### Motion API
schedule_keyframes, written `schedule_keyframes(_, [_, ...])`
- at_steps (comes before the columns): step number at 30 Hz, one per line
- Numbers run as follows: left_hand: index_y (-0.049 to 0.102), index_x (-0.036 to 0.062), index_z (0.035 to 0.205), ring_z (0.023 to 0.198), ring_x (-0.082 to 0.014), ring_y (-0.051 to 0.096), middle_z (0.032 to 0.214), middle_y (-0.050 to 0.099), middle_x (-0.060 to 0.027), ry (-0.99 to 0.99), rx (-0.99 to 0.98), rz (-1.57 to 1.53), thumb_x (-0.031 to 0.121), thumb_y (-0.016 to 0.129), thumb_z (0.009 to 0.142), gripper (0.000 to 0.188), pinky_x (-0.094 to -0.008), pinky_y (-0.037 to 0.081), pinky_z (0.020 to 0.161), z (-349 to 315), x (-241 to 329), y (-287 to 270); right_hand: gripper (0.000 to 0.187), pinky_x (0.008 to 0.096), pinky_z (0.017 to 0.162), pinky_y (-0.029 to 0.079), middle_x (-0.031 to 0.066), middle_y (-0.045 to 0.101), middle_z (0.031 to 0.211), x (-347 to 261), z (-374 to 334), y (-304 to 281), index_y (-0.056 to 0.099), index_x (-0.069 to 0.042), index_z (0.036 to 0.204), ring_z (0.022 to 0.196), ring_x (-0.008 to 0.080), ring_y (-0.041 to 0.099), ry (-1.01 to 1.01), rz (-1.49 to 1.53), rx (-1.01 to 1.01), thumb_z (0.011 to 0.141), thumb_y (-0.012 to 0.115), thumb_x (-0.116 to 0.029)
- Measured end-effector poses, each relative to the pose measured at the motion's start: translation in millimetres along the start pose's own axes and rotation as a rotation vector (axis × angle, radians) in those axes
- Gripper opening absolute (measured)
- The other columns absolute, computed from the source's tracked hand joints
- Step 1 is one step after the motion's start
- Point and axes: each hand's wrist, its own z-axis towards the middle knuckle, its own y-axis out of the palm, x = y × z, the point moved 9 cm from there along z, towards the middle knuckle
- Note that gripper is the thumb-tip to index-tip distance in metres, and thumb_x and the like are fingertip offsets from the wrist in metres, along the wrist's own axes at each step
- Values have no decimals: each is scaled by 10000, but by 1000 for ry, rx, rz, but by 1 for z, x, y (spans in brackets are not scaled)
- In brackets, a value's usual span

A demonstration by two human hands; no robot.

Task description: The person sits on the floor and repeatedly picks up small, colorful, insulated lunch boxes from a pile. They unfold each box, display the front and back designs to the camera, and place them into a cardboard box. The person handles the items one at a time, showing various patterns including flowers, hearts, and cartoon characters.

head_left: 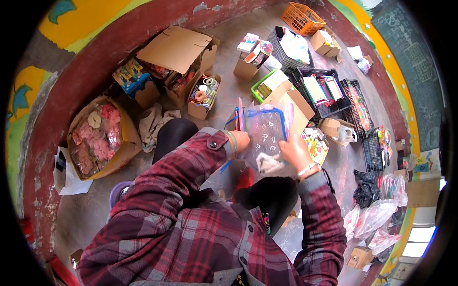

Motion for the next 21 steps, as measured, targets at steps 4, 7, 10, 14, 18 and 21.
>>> schedule_keyframes(4, [695, 16, 884, 914, -318, 646, 944, 655, -186, -52, 30, -118, 117, 613, 742, 192, -393, 527, 761, 0, -6, 0, 251, 446, 619, 481, 307, 548, 660, 11, 42, 5, 611, 68, 683, 661, 430, 600, 34, 87, 33, 718, 537, -170])
schedule_keyframes(7, [681, 2, 904, 903, -332, 644, 925, 655, -197, -54, 4, -129, 103, 600, 747, 204, -403, 522, 760, -4, -9, 2, 243, 431, 631, 488, 299, 569, 678, 13, 66, 5, 625, 60, 709, 680, 420, 610, 41, 81, 40, 712, 538, -167])
schedule_keyframes(10, [648, -31, 961, 898, -369, 633, 941, 638, -231, -30, -17, -125, 92, 547, 785, 238, -430, 506, 769, -8, -11, 6, 244, 421, 653, 495, 279, 599, 688, 5, 78, 12, 643, 55, 761, 701, 404, 622, -76, 95, -101, 707, 555, -165])
schedule_keyframes(14, [653, -26, 935, 926, -371, 624, 990, 632, -222, -78, 0, -173, 104, 545, 792, 222, -428, 503, 782, -11, -10, -5, 263, 425, 733, 490, 288, 617, 778, 9, 63, 30, 651, 54, 804, 786, 410, 624, 124, 44, -172, 715, 578, -183])
schedule_keyframes(18, [656, 5, 959, 951, -374, 612, 1026, 624, -216, -108, -66, -155, 137, 543, 806, 232, -429, 498, 796, -8, -12, -1, 262, 436, 764, 489, 290, 616, 799, 15, 54, 59, 656, 52, 809, 811, 414, 622, 185, -16, -227, 717, 569, -177])
schedule_keyframes(21, [662, 62, 978, 953, -357, 611, 1024, 629, -203, -36, -59, -161, 169, 547, 813, 228, -415, 493, 805, 6, -16, 20, 245, 445, 742, 497, 289, 616, 801, 12, 59, 72, 658, 44, 769, 787, 419, 620, 139, -60, -201, 713, 573, -178])
